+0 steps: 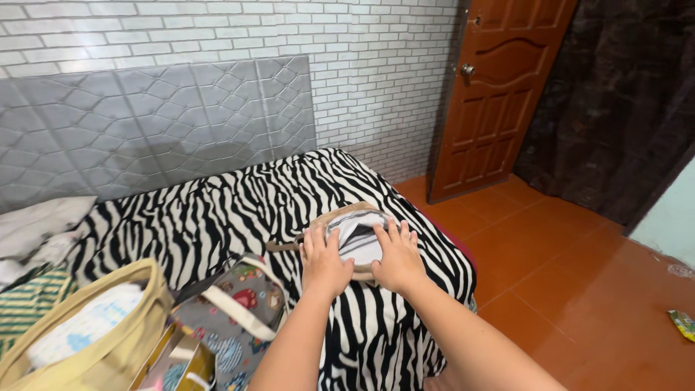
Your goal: The person opens a beige backpack on a bed, places items including an umbrella, a wallet and papers into its compartments, and zips the pockets closed. They then handle a black bag and a toy figure on the bed.
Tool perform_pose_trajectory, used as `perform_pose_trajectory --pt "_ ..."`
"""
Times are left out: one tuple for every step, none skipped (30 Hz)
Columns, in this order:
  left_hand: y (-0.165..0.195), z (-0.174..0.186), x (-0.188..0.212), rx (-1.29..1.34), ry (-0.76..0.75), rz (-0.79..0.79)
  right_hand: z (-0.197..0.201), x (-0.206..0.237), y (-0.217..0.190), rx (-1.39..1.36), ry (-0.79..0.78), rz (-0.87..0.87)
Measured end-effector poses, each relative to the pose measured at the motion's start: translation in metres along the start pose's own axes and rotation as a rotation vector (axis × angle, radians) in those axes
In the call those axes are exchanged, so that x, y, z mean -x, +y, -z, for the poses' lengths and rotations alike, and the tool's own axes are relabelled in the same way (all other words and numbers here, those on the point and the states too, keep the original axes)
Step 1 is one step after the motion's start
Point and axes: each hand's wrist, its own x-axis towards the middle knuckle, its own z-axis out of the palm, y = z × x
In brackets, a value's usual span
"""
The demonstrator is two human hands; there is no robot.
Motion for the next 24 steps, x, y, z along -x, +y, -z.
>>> perform_pose_trajectory --pt "0.002 -0.005 -0.011 0.014 -0.006 0.004 0.0 -0.011 0.006 0.003 -0.011 -0.011" --pt "0.004 -0.01 -0.023 0.03 -0.013 0.009 -0.001 -0.021 0.012 0.009 -0.012 -0.013" --pt "0.006 -0.015 -0.034 0.045 -0.02 0.017 -0.003 -0.033 0.018 0.015 -0.016 -0.013" --pt "0.006 -0.021 -0.046 0.043 -0.026 0.013 -0.006 -0.045 0.023 0.018 -0.022 -0.01" --pt "0.005 -0.026 -0.055 0.041 -0.031 0.013 -0.008 -0.056 0.026 0.007 -0.028 -0.016" --pt "0.003 -0.03 -0.064 0.036 -0.035 0.015 -0.012 -0.067 0.029 -0.005 -0.035 -0.02" --pt "-0.001 -0.034 -0.074 0.034 -0.05 0.037 -0.017 -0.079 0.031 -0.018 -0.043 -0.025" --pt "-0.005 -0.039 -0.085 0.033 -0.063 0.06 -0.021 -0.091 0.034 -0.029 -0.048 -0.018" --pt "-0.009 -0.043 -0.093 0.031 -0.079 0.085 -0.026 -0.101 0.036 -0.041 -0.056 -0.012" --pt "-0.014 -0.049 -0.099 0.031 -0.081 0.11 -0.032 -0.106 0.039 -0.053 -0.072 -0.011" --pt "-0.02 -0.055 -0.105 0.03 -0.084 0.134 -0.039 -0.111 0.043 -0.05 -0.09 -0.01" --pt "-0.025 -0.061 -0.112 0.028 -0.083 0.154 -0.044 -0.117 0.047 -0.049 -0.102 -0.009" --pt "-0.029 -0.066 -0.117 0.022 -0.101 0.161 -0.049 -0.123 0.051 -0.049 -0.113 -0.01" --pt "-0.034 -0.072 -0.119 0.017 -0.123 0.171 -0.054 -0.126 0.055 -0.044 -0.134 -0.019" --pt "-0.037 -0.079 -0.12 0.012 -0.144 0.181 -0.059 -0.13 0.059 -0.038 -0.155 -0.027" --pt "-0.039 -0.086 -0.121 -0.001 -0.166 0.196 -0.064 -0.133 0.063 -0.032 -0.175 -0.033" --pt "-0.041 -0.092 -0.121 -0.014 -0.185 0.212 -0.068 -0.135 0.066 -0.032 -0.199 -0.041" --pt "-0.043 -0.098 -0.123 -0.027 -0.203 0.227 -0.073 -0.138 0.069 -0.033 -0.221 -0.048" --pt "-0.044 -0.105 -0.125 -0.027 -0.22 0.239 -0.078 -0.141 0.073 -0.033 -0.243 -0.052" --pt "-0.045 -0.111 -0.126 -0.029 -0.239 0.252 -0.083 -0.145 0.076 -0.038 -0.254 -0.044" --pt "-0.046 -0.117 -0.127 -0.03 -0.26 0.265 -0.088 -0.147 0.079 -0.044 -0.265 -0.036" --pt "-0.046 -0.123 -0.128 -0.03 -0.272 0.28 -0.092 -0.15 0.083 -0.048 -0.277 -0.029" --pt "-0.045 -0.13 -0.13 -0.03 -0.281 0.294 -0.096 -0.154 0.088 -0.042 -0.29 -0.026" --pt "-0.044 -0.136 -0.133 -0.03 -0.288 0.308 -0.1 -0.16 0.093 -0.037 -0.303 -0.021"
